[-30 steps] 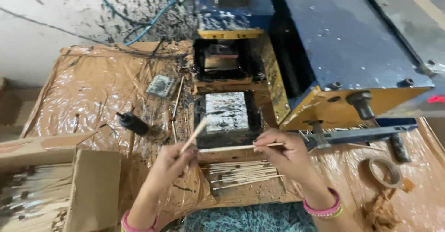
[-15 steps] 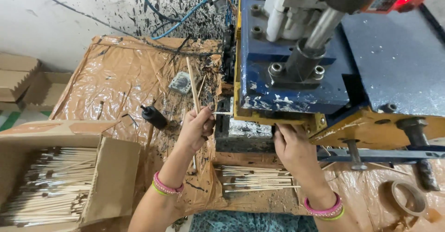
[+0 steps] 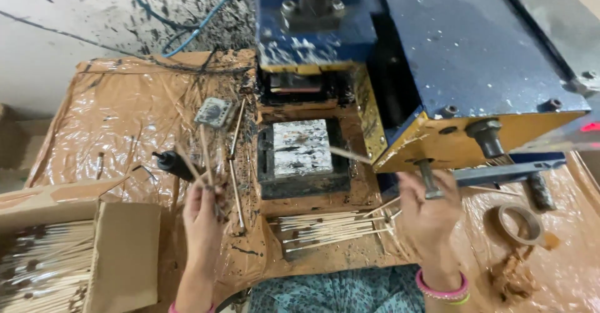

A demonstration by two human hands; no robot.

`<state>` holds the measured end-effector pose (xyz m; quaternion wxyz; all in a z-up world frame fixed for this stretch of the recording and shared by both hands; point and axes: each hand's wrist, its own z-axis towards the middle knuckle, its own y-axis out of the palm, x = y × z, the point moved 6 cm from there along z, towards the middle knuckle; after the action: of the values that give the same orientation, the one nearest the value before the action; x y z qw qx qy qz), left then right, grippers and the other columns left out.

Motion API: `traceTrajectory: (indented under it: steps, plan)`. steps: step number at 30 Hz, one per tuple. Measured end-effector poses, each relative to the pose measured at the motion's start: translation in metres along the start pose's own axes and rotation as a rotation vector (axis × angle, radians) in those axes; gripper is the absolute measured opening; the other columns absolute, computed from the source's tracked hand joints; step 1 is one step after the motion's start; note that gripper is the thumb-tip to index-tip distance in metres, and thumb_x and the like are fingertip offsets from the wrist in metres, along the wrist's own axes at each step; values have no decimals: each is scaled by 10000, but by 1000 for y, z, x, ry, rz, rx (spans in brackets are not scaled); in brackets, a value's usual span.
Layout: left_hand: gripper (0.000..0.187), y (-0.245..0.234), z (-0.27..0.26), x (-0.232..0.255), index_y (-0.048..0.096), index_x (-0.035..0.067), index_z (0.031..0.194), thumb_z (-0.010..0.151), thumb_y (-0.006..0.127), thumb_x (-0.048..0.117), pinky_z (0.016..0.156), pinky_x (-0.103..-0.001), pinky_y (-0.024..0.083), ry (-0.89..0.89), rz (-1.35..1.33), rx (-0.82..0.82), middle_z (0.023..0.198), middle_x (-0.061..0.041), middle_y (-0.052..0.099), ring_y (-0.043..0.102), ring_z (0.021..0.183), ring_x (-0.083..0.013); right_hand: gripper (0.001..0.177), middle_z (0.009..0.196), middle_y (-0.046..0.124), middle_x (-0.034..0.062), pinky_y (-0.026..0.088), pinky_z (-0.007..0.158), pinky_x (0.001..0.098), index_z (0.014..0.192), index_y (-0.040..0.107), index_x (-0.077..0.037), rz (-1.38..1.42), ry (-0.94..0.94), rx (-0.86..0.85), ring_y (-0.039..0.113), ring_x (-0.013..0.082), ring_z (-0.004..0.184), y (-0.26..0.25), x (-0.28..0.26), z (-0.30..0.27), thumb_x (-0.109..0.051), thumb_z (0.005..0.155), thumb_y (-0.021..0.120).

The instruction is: Operating a machine to process and sharpen wooden incense sticks.

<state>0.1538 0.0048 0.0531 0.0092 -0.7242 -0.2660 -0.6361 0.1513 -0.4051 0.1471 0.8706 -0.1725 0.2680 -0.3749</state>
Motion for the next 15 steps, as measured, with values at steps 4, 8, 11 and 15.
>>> traceTrajectory:
  steps: [4, 8, 11, 15]
  plan:
    - [197, -24, -28, -11, 624, 83, 1194, 1062, 481, 117, 455, -168, 360, 128, 78, 35, 857, -11, 640, 463, 569, -38, 222, 1051, 710, 92, 551, 731, 268, 1181, 664, -86, -179, 214, 74, 669, 154, 853, -42, 41, -27, -23, 970, 685]
    - [178, 25, -54, -32, 697, 33, 1105, 992, 591, 120, 429, -208, 487, 555, 401, -445, 849, -49, 710, 619, 614, -75, 365, 750, 766, 21, 443, 436, 248, 1245, 681, -103, 105, 658, -363, 592, 105, 482, 10, 12, -38, -125, 881, 709]
    - [181, 79, -71, -9, 755, 40, 1015, 921, 622, 118, 380, -226, 393, 330, 729, -665, 677, -19, 720, 549, 474, -60, 451, 769, 653, 4, 464, 523, 182, 1381, 621, -94, 1052, 611, -425, 564, 36, 611, 45, -33, -35, -88, 936, 696]
    - [193, 56, -24, 3, 779, 53, 921, 957, 621, 159, 388, -252, 343, -36, 884, -671, 591, -20, 663, 478, 438, -92, 132, 862, 707, 37, 512, 573, 209, 1130, 726, -52, 1126, 549, -387, 637, 68, 688, 54, -37, 11, -30, 1013, 670]
